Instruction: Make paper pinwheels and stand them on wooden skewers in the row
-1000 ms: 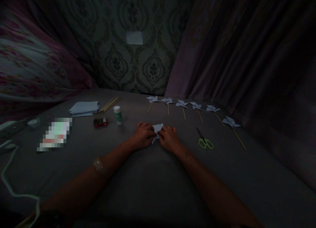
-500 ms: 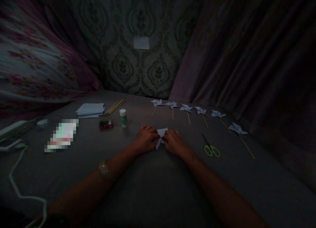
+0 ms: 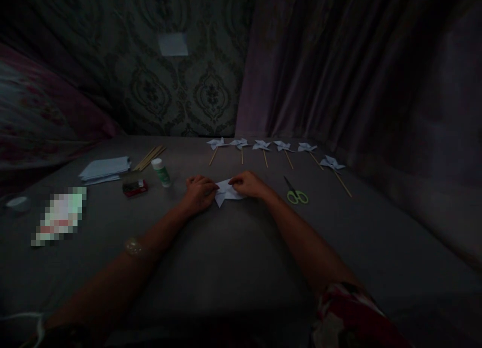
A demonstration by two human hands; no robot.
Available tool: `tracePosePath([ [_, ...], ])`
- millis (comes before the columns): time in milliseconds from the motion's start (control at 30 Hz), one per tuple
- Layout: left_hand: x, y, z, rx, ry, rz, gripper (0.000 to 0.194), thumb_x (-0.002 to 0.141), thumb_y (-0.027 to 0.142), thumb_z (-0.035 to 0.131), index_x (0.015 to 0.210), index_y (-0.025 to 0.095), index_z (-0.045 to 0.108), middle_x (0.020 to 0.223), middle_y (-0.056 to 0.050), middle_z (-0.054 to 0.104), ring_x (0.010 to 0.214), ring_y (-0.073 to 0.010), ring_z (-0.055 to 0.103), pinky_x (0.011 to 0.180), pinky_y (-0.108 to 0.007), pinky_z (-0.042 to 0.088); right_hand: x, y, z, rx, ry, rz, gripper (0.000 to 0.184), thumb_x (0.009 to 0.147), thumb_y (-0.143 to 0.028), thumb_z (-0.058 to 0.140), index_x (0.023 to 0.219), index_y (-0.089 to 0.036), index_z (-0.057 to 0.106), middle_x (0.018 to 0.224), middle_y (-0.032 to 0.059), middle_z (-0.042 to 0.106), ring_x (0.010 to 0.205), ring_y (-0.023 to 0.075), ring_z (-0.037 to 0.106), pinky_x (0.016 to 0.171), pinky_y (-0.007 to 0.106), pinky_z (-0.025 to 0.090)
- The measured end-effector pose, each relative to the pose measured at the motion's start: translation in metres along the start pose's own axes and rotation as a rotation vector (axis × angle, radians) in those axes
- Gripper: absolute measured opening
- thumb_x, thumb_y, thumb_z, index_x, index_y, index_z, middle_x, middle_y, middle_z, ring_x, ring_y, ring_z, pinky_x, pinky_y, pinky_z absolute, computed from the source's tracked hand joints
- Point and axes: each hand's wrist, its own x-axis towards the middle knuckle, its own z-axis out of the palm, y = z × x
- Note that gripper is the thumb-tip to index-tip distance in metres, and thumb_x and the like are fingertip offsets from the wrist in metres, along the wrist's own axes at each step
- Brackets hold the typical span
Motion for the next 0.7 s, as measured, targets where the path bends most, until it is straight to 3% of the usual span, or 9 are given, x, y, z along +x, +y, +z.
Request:
tracePosePath([
  [167, 0.000, -0.002, 0.004, 0.001, 0.044, -0.011, 0.023, 0.084, 0.025, 0.051, 0.091, 0.022, 0.073, 0.094, -0.008, 0.070, 0.097, -0.0251, 0.055, 0.090, -0.048, 0.030, -0.016, 0.025, -0.007, 0.172, 0.249, 0.150, 0.018, 0.077, -0.027, 0.061, 0.083, -0.016, 0.074, 0.083, 0.0052, 0.073, 0.072, 0.0165, 0.065, 0.068, 0.028, 0.049],
  [333, 0.001, 0.004, 0.005, -0.003, 0.024, 0.050, 0.020, 0.084, 0.032, 0.056, 0.092, 0.023, 0.071, 0.095, -0.007, 0.069, 0.098, -0.0240, 0.055, 0.093, -0.047, 0.028, -0.037, 0.048, 0.005, 0.108, 0.311, 0.215, 0.019, 0.081, -0.029, 0.060, 0.082, -0.016, 0.072, 0.082, 0.0065, 0.073, 0.073, 0.0181, 0.064, 0.070, 0.030, 0.049],
  [567, 0.003, 0.022, 0.005, 0.083, -0.083, 0.236, 0.024, 0.090, 0.030, 0.052, 0.106, 0.024, 0.068, 0.100, -0.008, 0.067, 0.098, -0.0242, 0.053, 0.091, -0.047, 0.027, -0.047, 0.046, 0.012, -0.167, 0.243, -0.017, 0.027, 0.082, -0.013, 0.054, 0.104, -0.020, 0.069, 0.104, 0.0073, 0.068, 0.101, 0.0219, 0.057, 0.087, 0.038, 0.039],
  [700, 0.003, 0.023, 0.009, 0.127, -0.073, 0.301, 0.026, 0.093, 0.027, 0.047, 0.106, 0.026, 0.069, 0.098, -0.008, 0.066, 0.097, -0.0240, 0.052, 0.090, -0.046, 0.028, -0.050, 0.039, 0.010, -0.268, 0.200, -0.144, 0.031, 0.088, -0.011, 0.049, 0.110, -0.022, 0.067, 0.105, 0.0076, 0.066, 0.102, 0.0215, 0.053, 0.085, 0.036, 0.034],
])
